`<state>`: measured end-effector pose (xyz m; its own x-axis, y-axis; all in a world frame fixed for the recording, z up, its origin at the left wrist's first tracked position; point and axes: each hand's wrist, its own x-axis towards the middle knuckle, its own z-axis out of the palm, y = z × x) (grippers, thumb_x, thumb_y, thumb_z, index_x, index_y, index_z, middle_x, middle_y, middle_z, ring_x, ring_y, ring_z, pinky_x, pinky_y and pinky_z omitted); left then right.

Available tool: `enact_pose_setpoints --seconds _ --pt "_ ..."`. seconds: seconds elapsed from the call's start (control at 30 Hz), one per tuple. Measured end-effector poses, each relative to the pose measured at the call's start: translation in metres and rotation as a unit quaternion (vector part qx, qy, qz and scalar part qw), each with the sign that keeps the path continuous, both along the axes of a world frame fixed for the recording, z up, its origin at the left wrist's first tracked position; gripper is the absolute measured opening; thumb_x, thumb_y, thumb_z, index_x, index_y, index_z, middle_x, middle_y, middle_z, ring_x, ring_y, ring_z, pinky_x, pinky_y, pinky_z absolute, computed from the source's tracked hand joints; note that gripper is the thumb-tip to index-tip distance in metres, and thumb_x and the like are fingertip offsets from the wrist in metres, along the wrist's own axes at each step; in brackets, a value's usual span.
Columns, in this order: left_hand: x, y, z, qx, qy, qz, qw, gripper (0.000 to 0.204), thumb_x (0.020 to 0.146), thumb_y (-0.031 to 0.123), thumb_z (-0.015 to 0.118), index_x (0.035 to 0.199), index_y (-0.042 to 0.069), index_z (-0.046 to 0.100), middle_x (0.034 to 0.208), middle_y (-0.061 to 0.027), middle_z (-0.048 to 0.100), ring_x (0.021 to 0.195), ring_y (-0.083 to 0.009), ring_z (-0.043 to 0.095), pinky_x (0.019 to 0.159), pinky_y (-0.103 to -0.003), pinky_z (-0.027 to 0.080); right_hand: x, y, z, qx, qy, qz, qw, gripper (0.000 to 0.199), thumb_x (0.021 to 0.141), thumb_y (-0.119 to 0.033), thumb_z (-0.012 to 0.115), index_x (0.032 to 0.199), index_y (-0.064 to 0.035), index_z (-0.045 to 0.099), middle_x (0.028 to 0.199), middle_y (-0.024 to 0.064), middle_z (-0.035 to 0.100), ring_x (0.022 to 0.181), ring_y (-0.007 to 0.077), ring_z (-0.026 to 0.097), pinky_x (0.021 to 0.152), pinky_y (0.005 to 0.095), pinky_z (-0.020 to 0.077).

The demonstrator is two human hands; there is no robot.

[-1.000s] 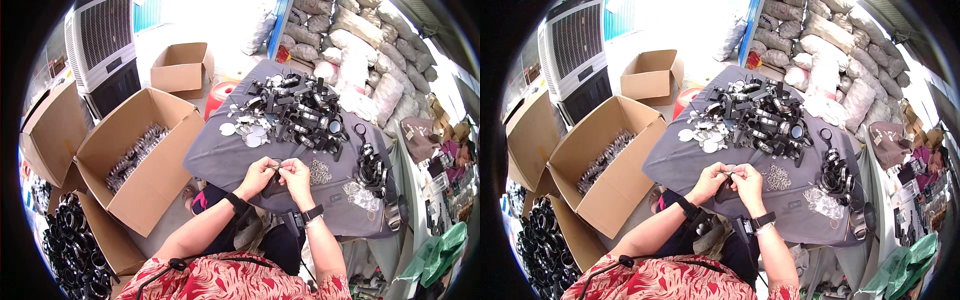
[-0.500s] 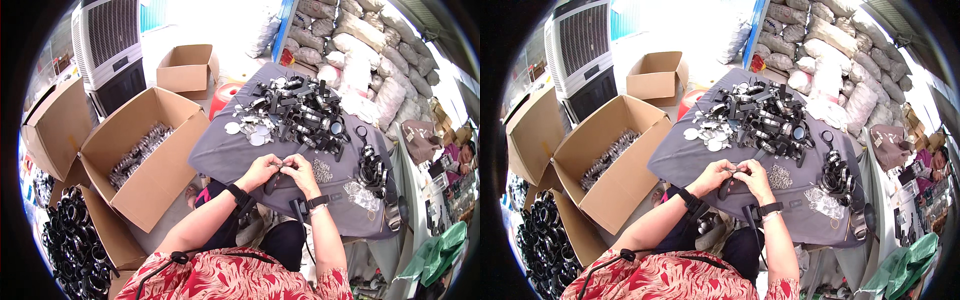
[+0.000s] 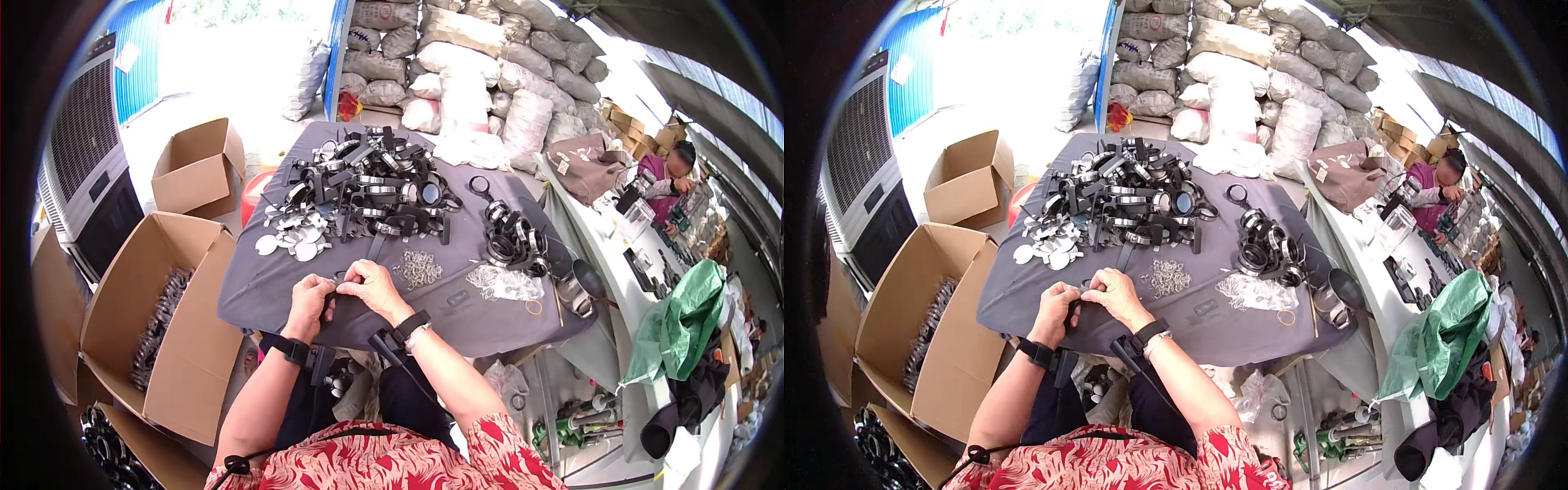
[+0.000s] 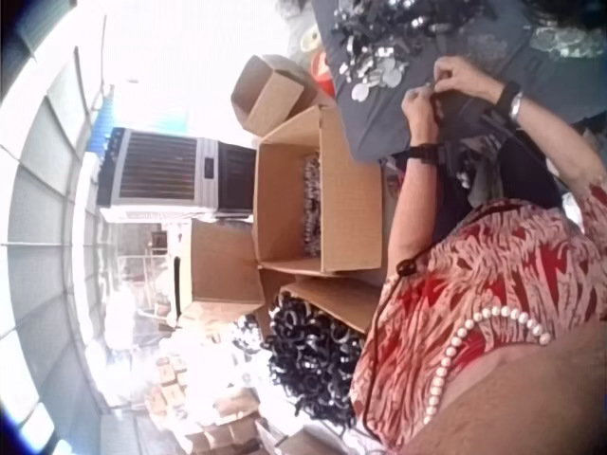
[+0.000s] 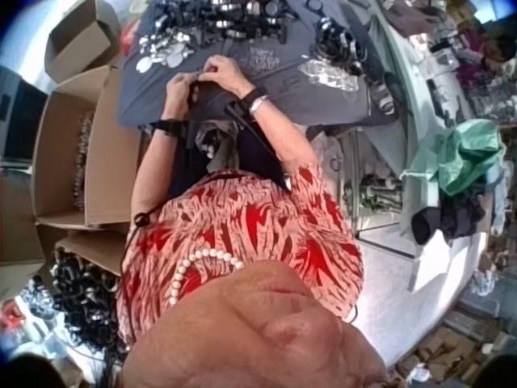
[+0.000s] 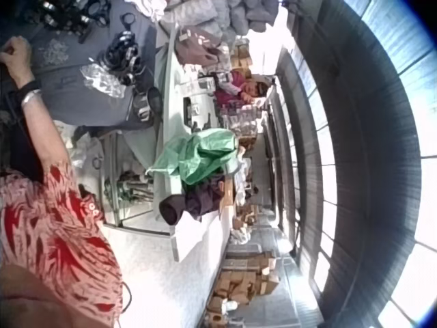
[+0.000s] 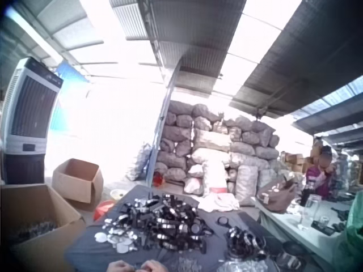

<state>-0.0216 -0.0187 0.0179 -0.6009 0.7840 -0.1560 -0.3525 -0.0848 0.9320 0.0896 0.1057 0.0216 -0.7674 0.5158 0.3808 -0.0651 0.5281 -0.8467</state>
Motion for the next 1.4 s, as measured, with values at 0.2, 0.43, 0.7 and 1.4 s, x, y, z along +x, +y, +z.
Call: enact_pose_setpoints --seconds 0.2,0.43,0.7,1.4 --pt "-0.009 -0.004 0.006 -0.004 -0.008 -0.072 0.997 0.008 0.083 0.000 0.057 0.078 0.003 0.051 0.067 -0.0075 0.057 0.046 -0.0146 0.053 0.033 -0.026 0.041 0.000 0.002 0.005 -0.100 -0.027 0.036 0.994 0.024 0.069 -0.009 0.081 0.074 -0.0040 0.057 0.065 -0.0006 0.057 0.059 0.0066 0.052 0.053 0.0251 0.0427" --pt "-0.018 -0.007 0.002 -0.013 0.006 -0.081 0.997 0.005 0.083 -0.001 0.056 0.082 0.000 0.051 0.067 -0.0094 0.057 0.044 -0.0147 0.054 0.031 -0.027 0.040 -0.001 -0.005 0.005 -0.044 -0.070 0.017 0.996 0.027 0.069 -0.013 0.080 0.076 -0.0042 0.056 0.066 0.0016 0.057 0.061 0.0115 0.054 0.054 0.0279 0.0429" --pt "-0.011 0.000 0.001 -0.012 0.047 -0.084 0.995 0.006 0.081 -0.002 0.059 0.080 0.001 0.053 0.070 -0.0077 0.058 0.045 -0.0120 0.053 0.031 -0.024 0.037 0.073 -0.019 0.011 0.150 -0.093 -0.170 0.970 0.020 0.076 -0.016 0.071 0.090 -0.0028 0.063 0.085 0.0116 0.060 0.077 0.0291 0.060 0.068 0.0375 0.0484" --pt "-0.016 -0.006 0.010 -0.029 0.042 -0.161 0.986 0.006 0.078 -0.002 0.060 0.079 0.001 0.055 0.066 -0.0059 0.058 0.043 -0.0099 0.052 0.031 -0.024 0.037 0.147 0.056 0.029 -0.171 -0.158 -0.191 0.954 0.018 0.076 0.003 0.068 0.093 0.0035 0.060 0.073 0.0046 0.059 0.055 0.0098 0.056 0.044 0.0237 0.0488"
